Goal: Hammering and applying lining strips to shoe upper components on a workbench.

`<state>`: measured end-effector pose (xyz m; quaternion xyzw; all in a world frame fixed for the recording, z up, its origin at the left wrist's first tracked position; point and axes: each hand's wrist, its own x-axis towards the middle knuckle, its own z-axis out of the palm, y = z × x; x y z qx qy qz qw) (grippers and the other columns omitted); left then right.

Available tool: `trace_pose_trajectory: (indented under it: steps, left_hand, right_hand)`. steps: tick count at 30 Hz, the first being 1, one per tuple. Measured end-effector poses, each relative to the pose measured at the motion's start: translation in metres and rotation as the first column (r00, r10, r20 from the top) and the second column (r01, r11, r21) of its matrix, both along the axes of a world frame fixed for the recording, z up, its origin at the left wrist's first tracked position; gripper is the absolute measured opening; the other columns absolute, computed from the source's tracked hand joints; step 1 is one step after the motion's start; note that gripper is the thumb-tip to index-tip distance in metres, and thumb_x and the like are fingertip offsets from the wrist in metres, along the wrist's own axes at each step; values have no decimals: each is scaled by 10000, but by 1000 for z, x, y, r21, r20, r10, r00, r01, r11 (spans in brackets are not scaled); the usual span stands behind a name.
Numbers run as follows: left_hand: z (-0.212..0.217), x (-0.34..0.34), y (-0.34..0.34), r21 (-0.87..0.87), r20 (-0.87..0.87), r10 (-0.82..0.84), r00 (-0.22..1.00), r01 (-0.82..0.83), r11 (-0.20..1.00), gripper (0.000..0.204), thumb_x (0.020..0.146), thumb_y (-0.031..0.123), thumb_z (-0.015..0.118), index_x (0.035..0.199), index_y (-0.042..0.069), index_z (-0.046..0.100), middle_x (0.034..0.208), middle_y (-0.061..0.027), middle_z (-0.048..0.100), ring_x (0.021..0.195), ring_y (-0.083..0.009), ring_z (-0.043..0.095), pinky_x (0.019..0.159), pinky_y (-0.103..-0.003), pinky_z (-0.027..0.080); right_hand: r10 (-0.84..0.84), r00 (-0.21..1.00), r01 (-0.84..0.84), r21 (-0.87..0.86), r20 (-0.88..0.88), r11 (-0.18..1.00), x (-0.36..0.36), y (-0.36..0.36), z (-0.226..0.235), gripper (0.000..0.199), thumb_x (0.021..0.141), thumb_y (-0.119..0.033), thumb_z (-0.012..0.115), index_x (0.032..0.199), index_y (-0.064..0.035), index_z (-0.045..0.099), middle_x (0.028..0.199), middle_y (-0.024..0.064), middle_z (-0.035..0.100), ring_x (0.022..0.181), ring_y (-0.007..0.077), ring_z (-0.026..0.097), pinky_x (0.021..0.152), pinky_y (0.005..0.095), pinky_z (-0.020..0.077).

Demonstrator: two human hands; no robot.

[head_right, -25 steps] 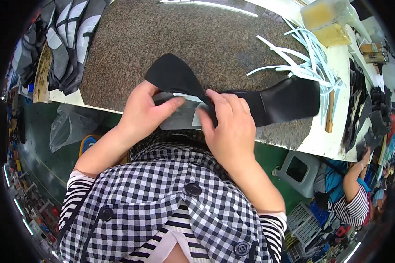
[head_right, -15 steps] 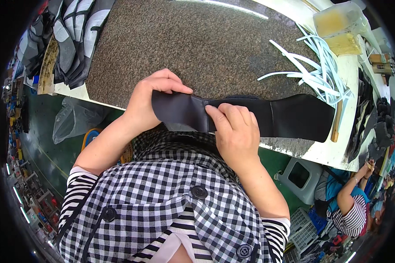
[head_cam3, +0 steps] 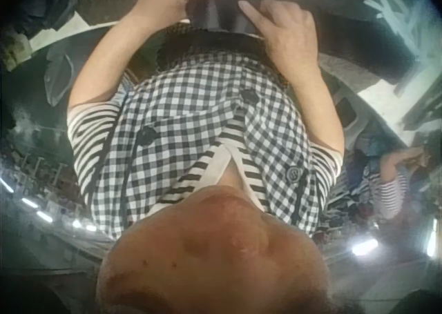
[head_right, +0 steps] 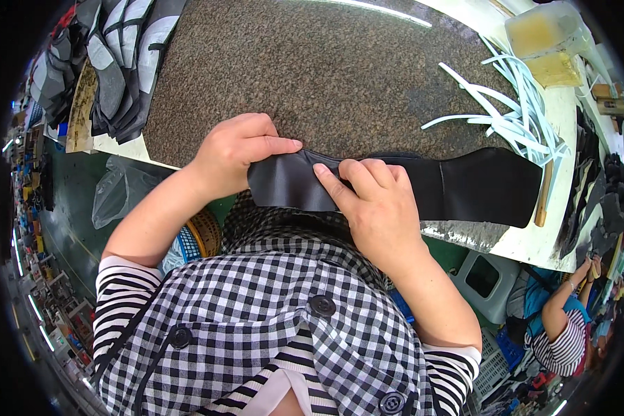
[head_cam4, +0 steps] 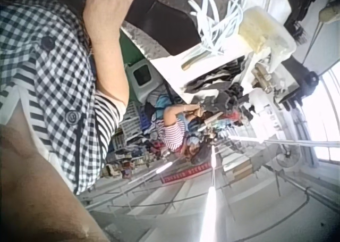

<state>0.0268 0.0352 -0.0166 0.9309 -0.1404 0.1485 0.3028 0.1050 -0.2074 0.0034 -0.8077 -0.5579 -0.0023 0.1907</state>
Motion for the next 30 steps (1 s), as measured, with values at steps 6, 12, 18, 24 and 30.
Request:
trace_pose_trajectory:
  steps: [6, 12, 18, 24, 30]
  left_hand:
    - [3, 8, 24, 355, 142, -282, 949, 217, 909, 313, 683, 62, 699, 995, 75, 701, 833, -42, 593, 714, -221, 583, 581, -338, 491]
    - [10, -14, 30, 193, 303, 185, 935, -251, 949, 265, 751, 23, 652, 1006, 93, 673, 1017, -81, 636, 916, -277, 635, 759, -377, 539]
    - [10, -45, -49, 139, -157, 62, 986, -40, 990, 697, 798, 229, 723, 1393, 10, 434, 1446, -189, 438, 1337, -330, 439, 1111, -470, 341]
    - [15, -54, -51, 317, -351, 15, 936, 104, 943, 874, 771, 339, 735, 1467, -2, 331, 1566, -186, 273, 1450, -302, 287, 1185, -482, 196]
    - [-12, -11, -109, 217, -133, -104, 986, 132, 967, 843, 805, 286, 701, 1461, -55, 297, 1502, -212, 374, 1405, -332, 363, 1171, -438, 278]
  right_hand:
    - [22, 1000, -20, -98, 20, 995, -3, 7, 5, 531, 762, -77, 603, 1287, -157, 618, 968, -1, 540, 925, 180, 522, 784, 355, 407]
    - [44, 999, -38, -298, 13, 954, -4, 22, 18, 631, 754, -101, 622, 1375, -170, 535, 919, -3, 505, 884, 174, 505, 737, 362, 389]
    - [78, 995, -62, -236, 60, 970, -5, 19, 14, 508, 768, -121, 611, 1275, -104, 591, 1000, 15, 557, 937, 192, 538, 770, 375, 425]
    - [93, 996, -92, -82, 2, 992, 29, -43, 23, 368, 669, -38, 686, 1035, -71, 691, 1038, 62, 655, 1049, 277, 623, 887, 413, 523]
    - [117, 993, -112, -172, 20, 979, 25, -40, 26, 320, 723, -103, 618, 1030, -40, 681, 1073, 71, 636, 1107, 273, 595, 936, 406, 514]
